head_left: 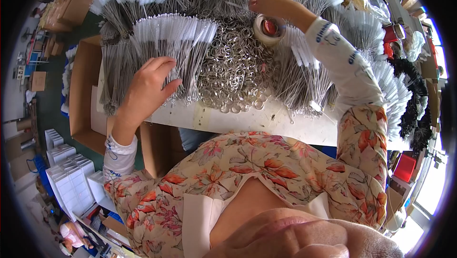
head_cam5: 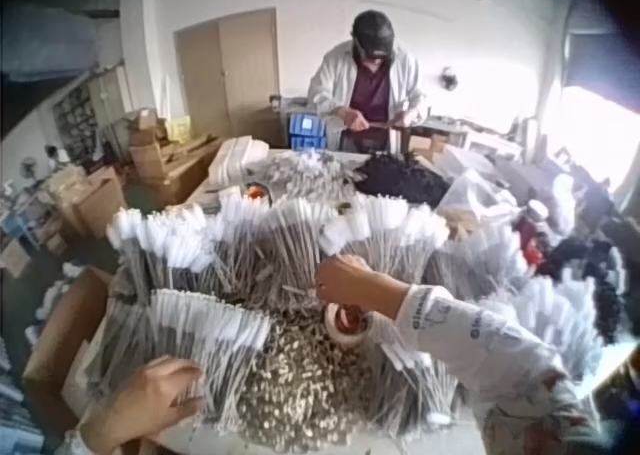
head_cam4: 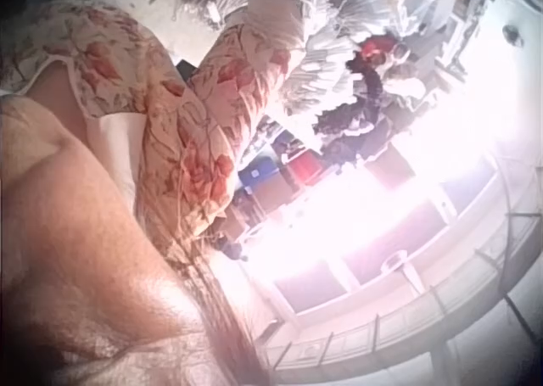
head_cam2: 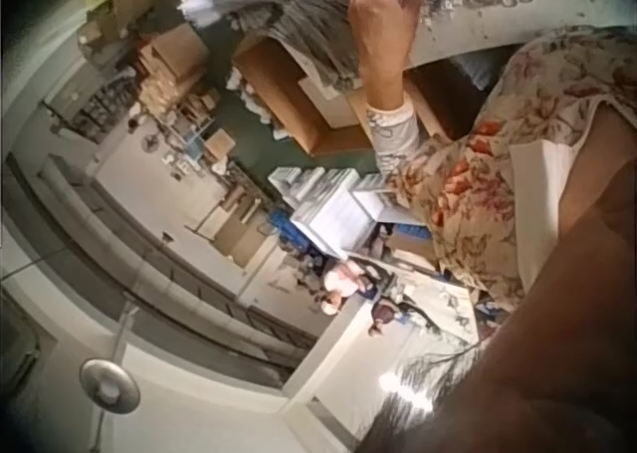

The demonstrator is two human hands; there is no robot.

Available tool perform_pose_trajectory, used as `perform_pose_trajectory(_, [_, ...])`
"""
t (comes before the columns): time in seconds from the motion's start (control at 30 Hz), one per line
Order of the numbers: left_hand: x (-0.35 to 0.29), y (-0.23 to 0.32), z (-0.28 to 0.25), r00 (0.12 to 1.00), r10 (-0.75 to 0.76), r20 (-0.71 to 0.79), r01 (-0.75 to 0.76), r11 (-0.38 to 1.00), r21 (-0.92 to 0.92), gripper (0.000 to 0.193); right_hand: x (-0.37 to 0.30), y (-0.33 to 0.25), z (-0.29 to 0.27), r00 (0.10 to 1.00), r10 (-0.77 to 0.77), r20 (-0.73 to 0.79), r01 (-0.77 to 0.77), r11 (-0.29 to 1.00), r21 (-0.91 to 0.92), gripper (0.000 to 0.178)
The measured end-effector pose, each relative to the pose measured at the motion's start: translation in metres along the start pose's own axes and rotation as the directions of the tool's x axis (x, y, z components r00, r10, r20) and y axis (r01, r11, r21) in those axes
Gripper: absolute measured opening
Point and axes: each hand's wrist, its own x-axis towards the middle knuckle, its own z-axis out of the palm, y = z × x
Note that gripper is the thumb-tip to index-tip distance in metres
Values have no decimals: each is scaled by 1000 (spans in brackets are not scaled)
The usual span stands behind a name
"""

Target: Assembling small white cleaning brushes by threading metal rings onto the wire handles.

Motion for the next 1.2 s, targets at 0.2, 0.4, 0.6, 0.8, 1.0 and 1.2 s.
perform_pose_trajectory(0.2, [48,-7,-45,964,-134,231,175,970,-168,37,10,13,25,996,46,79,-35,991,-127,25])
perform_pose_trajectory(0.4, [194,-80,-40,988,-90,125,128,932,-339,26,4,11,-13,996,93,-7,-93,995,39,27])
perform_pose_trajectory(0.6, [293,-169,32,883,-438,170,437,898,48,35,-9,84,-78,963,-40,-266,184,821,540,21])
perform_pose_trajectory(0.8, [291,-171,43,811,-549,200,561,828,-1,27,-22,155,-52,917,340,-209,-256,903,344,25])
perform_pose_trajectory(1.0, [283,-167,25,820,-570,51,556,773,-305,16,-48,105,-65,783,559,-273,-557,825,96,30])
perform_pose_trajectory(1.2, [269,-119,-79,821,-376,-431,-102,645,-757,27,-25,213,-40,908,129,-399,-107,991,77,24])
